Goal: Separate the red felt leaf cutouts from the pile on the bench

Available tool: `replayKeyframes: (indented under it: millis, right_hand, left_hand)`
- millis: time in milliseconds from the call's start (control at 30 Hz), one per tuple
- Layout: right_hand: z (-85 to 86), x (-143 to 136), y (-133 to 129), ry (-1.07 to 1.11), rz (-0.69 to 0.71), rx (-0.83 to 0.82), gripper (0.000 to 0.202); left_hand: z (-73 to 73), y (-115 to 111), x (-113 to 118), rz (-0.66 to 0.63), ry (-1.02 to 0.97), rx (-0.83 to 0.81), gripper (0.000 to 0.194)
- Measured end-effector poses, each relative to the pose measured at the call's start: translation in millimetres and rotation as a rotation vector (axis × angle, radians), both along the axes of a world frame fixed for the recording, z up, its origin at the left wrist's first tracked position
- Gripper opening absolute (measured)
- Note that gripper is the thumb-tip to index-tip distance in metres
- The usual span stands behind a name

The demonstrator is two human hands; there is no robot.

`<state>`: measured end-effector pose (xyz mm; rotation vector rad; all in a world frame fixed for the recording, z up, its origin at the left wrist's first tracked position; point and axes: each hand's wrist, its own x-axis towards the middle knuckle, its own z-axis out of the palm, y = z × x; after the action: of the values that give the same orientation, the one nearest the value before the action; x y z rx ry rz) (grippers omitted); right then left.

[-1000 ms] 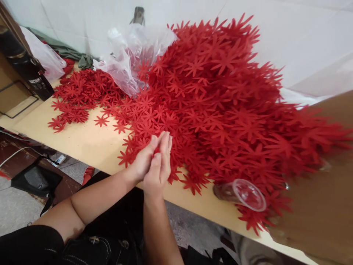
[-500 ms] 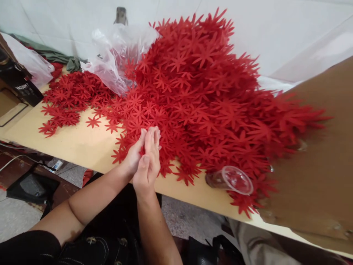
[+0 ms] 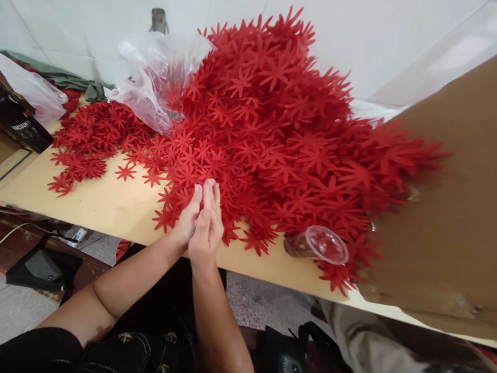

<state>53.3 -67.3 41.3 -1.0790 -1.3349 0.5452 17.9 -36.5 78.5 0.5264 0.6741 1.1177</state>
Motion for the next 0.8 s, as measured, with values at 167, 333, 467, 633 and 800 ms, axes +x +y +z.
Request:
replayKeyframes:
  millis: [167, 333, 467, 633, 800]
  right_hand:
    - [19.2, 29.3, 28.4, 0.07, -0.161, -0.036, 0.054]
    - [6.9, 25.6, 35.2, 0.082, -0.203, -0.125, 0.062]
    - [-9.7, 8.6, 33.5, 0.074, -0.12, -0.099, 0.061]
    - [-6.1, 4.9, 44.3, 0.228, -0.167, -0.086, 0.06]
    - [-3.0, -12.0, 38.8, 0.435, -0.228, -0.196, 0.052]
  left_hand:
    - [0.6, -24.0, 7.6, -0.091, 0.193, 0.152, 0.051]
    - [-5.7, -14.0, 5.5, -0.022, 0.004, -0.029, 0.047]
    - [-12.3, 6.4, -2.9, 0.07, -0.249, -0.201, 0.043]
    - [-10.2, 12.7, -10.4, 0.095, -0.278, -0.286, 0.038]
    - [-6.1, 17.4, -17.6, 0.224, -0.221, -0.251, 0.033]
